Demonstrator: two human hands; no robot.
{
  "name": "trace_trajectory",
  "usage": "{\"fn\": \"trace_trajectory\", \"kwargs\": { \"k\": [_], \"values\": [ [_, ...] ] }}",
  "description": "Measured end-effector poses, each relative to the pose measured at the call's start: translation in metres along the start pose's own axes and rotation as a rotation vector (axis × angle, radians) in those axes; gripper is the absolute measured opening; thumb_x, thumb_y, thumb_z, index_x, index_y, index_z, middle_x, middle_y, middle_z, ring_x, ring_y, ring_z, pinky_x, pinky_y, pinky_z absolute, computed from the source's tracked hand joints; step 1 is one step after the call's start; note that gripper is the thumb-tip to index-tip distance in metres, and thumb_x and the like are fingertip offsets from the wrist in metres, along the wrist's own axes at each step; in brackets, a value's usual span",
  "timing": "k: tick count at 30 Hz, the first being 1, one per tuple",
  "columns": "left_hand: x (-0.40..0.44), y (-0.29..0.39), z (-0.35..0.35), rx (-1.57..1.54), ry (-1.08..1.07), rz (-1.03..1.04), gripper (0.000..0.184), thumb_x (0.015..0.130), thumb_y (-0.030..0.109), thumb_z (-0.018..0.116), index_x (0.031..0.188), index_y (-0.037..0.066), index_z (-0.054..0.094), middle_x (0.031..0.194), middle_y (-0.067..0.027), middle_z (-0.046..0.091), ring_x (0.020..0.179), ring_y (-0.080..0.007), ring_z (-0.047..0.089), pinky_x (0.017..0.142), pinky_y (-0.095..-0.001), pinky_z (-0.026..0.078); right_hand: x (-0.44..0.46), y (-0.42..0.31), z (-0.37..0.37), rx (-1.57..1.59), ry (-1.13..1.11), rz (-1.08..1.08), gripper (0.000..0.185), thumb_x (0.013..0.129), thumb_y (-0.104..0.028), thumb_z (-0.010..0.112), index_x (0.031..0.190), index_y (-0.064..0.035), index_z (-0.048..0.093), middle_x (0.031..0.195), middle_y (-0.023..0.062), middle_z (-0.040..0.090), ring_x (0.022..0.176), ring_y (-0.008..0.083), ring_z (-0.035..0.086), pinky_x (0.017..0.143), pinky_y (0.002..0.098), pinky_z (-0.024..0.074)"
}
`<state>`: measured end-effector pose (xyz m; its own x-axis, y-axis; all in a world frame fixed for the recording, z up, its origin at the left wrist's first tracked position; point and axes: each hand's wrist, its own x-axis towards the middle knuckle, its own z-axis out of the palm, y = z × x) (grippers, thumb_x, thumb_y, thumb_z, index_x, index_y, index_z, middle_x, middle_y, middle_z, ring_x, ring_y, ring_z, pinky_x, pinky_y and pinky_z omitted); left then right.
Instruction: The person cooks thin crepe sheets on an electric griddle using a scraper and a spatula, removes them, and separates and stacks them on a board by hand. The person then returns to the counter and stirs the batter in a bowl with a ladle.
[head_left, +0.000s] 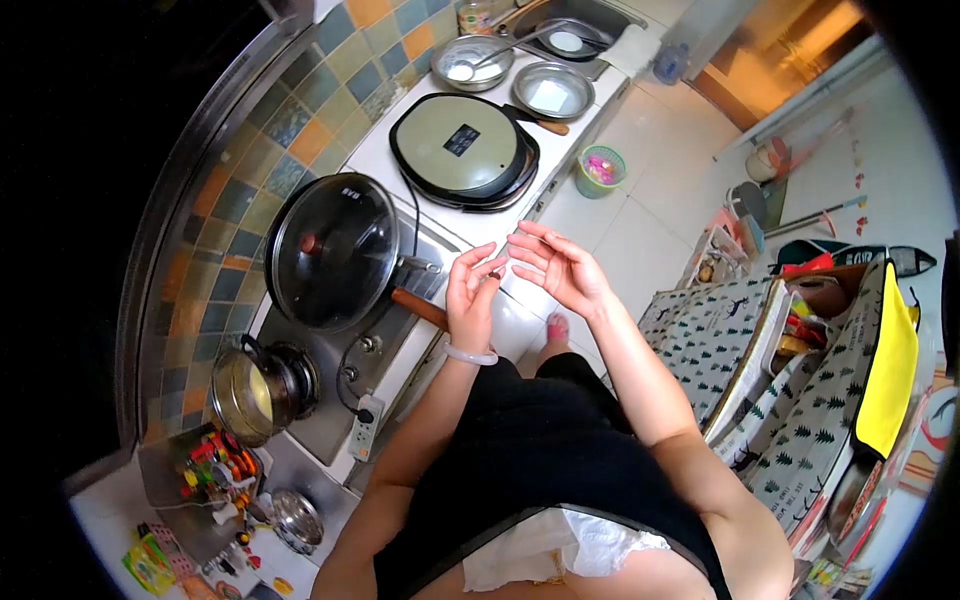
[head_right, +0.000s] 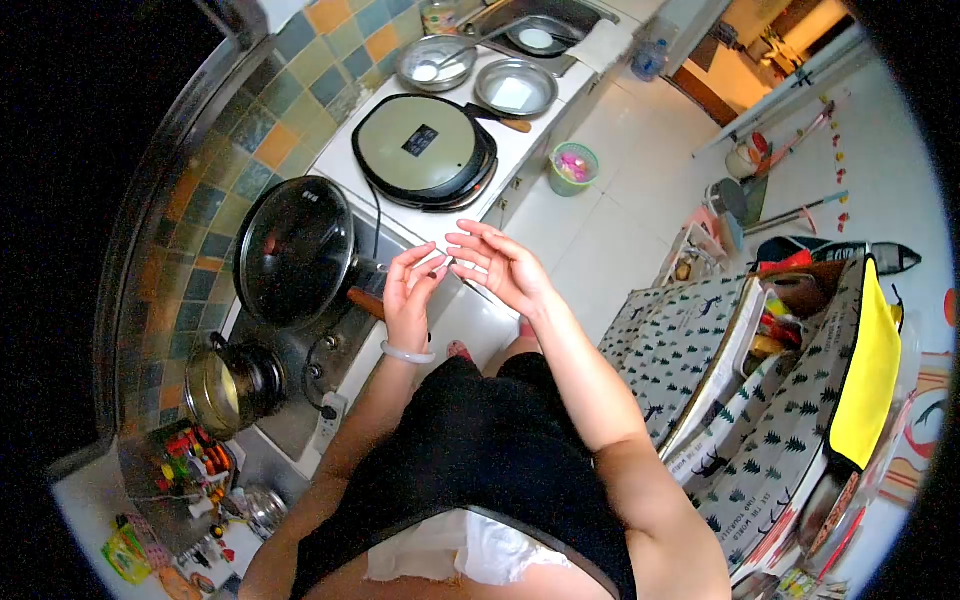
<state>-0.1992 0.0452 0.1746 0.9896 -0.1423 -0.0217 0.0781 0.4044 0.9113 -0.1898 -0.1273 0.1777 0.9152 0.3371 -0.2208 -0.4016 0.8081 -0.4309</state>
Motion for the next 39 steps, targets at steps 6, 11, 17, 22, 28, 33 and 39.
{"fn": "trace_trajectory", "kwargs": {
  "k": [6, 11, 17, 22, 28, 33, 39],
  "values": [
    [0.036, -0.016, 0.041, 0.036, 0.018, -0.030, 0.033, 0.085, -0.003, 0.048, 0.118, 0.000, 0.045, 0.123, -0.0123, 0.049, 0.111, -0.0215, 0.051, 0.095, -0.0319, 0.043, 0.009, -0.048, -0.038, 0.013, 0.000, -0.002, 0.043, 0.094, -0.020, 0.044, 0.131, 0.0000, 0.041, 0.125, 0.0192, 0.052, 0.112, 0.0260, 0.054, 0.095, 0.0412, 0.0449],
    [0.078, -0.052, 0.082, 0.000, 0.118, -0.021, 0.034, 0.084, -0.006, 0.046, 0.118, -0.001, 0.045, 0.123, -0.0117, 0.049, 0.107, -0.0201, 0.053, 0.092, -0.0311, 0.043, 0.031, -0.119, -0.069, -0.043, -0.035, 0.067, 0.041, 0.095, -0.020, 0.042, 0.130, 0.0000, 0.041, 0.124, 0.0183, 0.053, 0.112, 0.0250, 0.055, 0.095, 0.0410, 0.0449],
    [0.120, -0.088, 0.144, 0.025, 0.182, -0.013, 0.033, 0.084, -0.006, 0.046, 0.117, -0.001, 0.046, 0.122, -0.0124, 0.050, 0.106, -0.0203, 0.055, 0.091, -0.0308, 0.044, 0.057, -0.201, -0.110, -0.079, -0.087, 0.109, 0.040, 0.096, -0.020, 0.039, 0.131, -0.0007, 0.041, 0.124, 0.0168, 0.054, 0.111, 0.0233, 0.055, 0.094, 0.0388, 0.0454],
    [0.150, -0.109, 0.172, 0.009, 0.223, -0.022, 0.031, 0.086, -0.003, 0.046, 0.117, 0.002, 0.048, 0.123, -0.0103, 0.051, 0.106, -0.0174, 0.055, 0.091, -0.0289, 0.046, 0.078, -0.241, -0.126, -0.091, -0.071, 0.187, 0.039, 0.096, -0.020, 0.038, 0.131, -0.0014, 0.041, 0.124, 0.0160, 0.054, 0.111, 0.0230, 0.055, 0.094, 0.0373, 0.0454],
    [0.190, -0.113, 0.168, 0.056, 0.280, -0.068, 0.031, 0.085, -0.004, 0.045, 0.115, 0.002, 0.050, 0.119, -0.0094, 0.054, 0.104, -0.0171, 0.057, 0.089, -0.0281, 0.046, 0.121, -0.259, -0.141, -0.067, -0.085, 0.243, 0.039, 0.096, -0.021, 0.038, 0.131, -0.0029, 0.042, 0.125, 0.0156, 0.053, 0.111, 0.0225, 0.054, 0.094, 0.0372, 0.0445],
    [0.243, -0.109, 0.160, 0.064, 0.319, -0.077, 0.030, 0.084, -0.006, 0.045, 0.113, 0.000, 0.050, 0.115, -0.0080, 0.054, 0.103, -0.0156, 0.056, 0.088, -0.0271, 0.045, 0.159, -0.275, -0.141, -0.137, -0.055, 0.279, 0.039, 0.096, -0.023, 0.040, 0.129, -0.0033, 0.043, 0.125, 0.0152, 0.053, 0.113, 0.0233, 0.053, 0.096, 0.0380, 0.0425],
    [0.305, -0.111, 0.142, -0.061, 0.299, -0.132, 0.034, 0.085, -0.004, 0.043, 0.119, 0.002, 0.047, 0.117, -0.0100, 0.053, 0.105, -0.0186, 0.055, 0.093, -0.0309, 0.046, 0.208, -0.299, -0.144, -0.250, -0.032, 0.257, 0.037, 0.096, -0.020, 0.042, 0.127, -0.0015, 0.045, 0.122, 0.0152, 0.055, 0.109, 0.0227, 0.056, 0.093, 0.0362, 0.0449]
  ]
}}
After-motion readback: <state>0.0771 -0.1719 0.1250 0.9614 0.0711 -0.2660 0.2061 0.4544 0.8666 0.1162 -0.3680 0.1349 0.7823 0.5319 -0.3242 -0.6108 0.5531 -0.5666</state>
